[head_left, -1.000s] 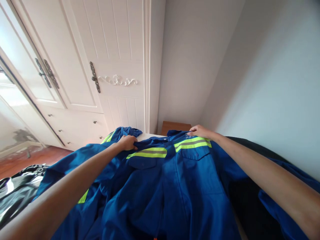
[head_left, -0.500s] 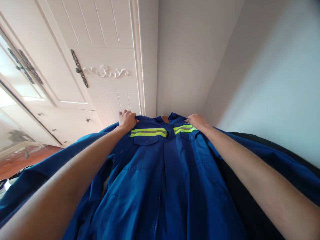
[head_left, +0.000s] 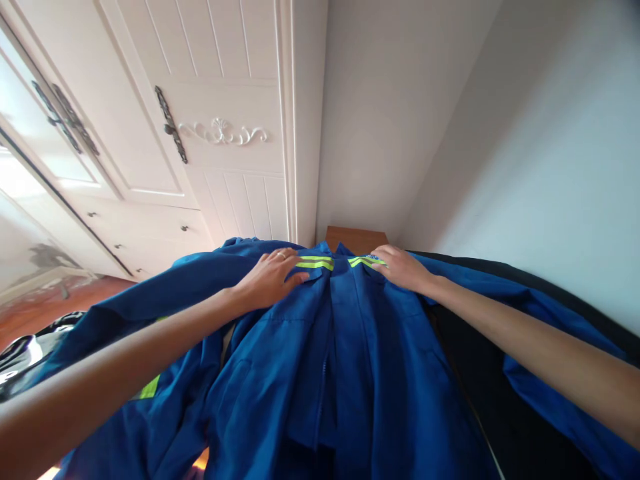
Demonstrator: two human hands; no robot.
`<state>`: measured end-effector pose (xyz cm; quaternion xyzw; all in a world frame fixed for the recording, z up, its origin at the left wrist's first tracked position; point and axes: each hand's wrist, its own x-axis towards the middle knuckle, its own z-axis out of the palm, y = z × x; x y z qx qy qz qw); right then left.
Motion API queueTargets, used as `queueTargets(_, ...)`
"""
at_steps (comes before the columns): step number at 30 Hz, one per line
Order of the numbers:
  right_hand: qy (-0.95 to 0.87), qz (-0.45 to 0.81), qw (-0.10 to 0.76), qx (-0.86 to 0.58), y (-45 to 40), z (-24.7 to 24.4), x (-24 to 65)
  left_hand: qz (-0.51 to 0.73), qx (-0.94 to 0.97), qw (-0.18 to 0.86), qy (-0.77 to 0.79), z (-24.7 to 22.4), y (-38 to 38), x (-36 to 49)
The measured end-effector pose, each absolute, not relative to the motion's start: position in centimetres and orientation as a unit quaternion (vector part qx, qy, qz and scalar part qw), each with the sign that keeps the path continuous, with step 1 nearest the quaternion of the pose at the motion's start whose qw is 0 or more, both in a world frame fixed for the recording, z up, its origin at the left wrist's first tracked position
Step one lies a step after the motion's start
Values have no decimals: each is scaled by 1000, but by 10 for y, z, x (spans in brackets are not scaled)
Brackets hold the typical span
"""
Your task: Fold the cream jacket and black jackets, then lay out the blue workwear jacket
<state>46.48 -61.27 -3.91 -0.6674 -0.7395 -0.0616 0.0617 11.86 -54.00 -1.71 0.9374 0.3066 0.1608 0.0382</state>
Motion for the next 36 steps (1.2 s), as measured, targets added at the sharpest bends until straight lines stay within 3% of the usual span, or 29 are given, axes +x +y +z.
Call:
queueTargets(4, -834, -21, 132, -535, -708, -38, 417, 107, 964, 105, 218, -29, -637, 87)
queueTargets(9, -885, 6, 138, -444, -815, -50, 358, 62, 960, 174, 209, -63, -734, 64)
queueTargets(18, -904, -84, 117, -402, -857, -81, 306, 53, 859, 316, 400, -135, -803, 41)
queueTargets(23, -904, -89, 73, -411, -842, -77, 294, 5, 639, 652, 408, -167, -834, 56)
queueTargets(25, -904, -86, 43, -416, -836, -72, 290, 82, 487, 748, 443, -182, -844, 66)
queueTargets(28, -897, -99, -6, -430, -831, -61, 287, 220, 284, 804, 474, -199, -853, 78)
queueTargets(32, -887, -110, -57, -446, -827, -48, 282, 312, 121, 803, 492, -214, -853, 89)
queueTargets(36, -879, -117, -88, -454, -823, -41, 280, 388, 125, 773, 486, -222, -859, 93)
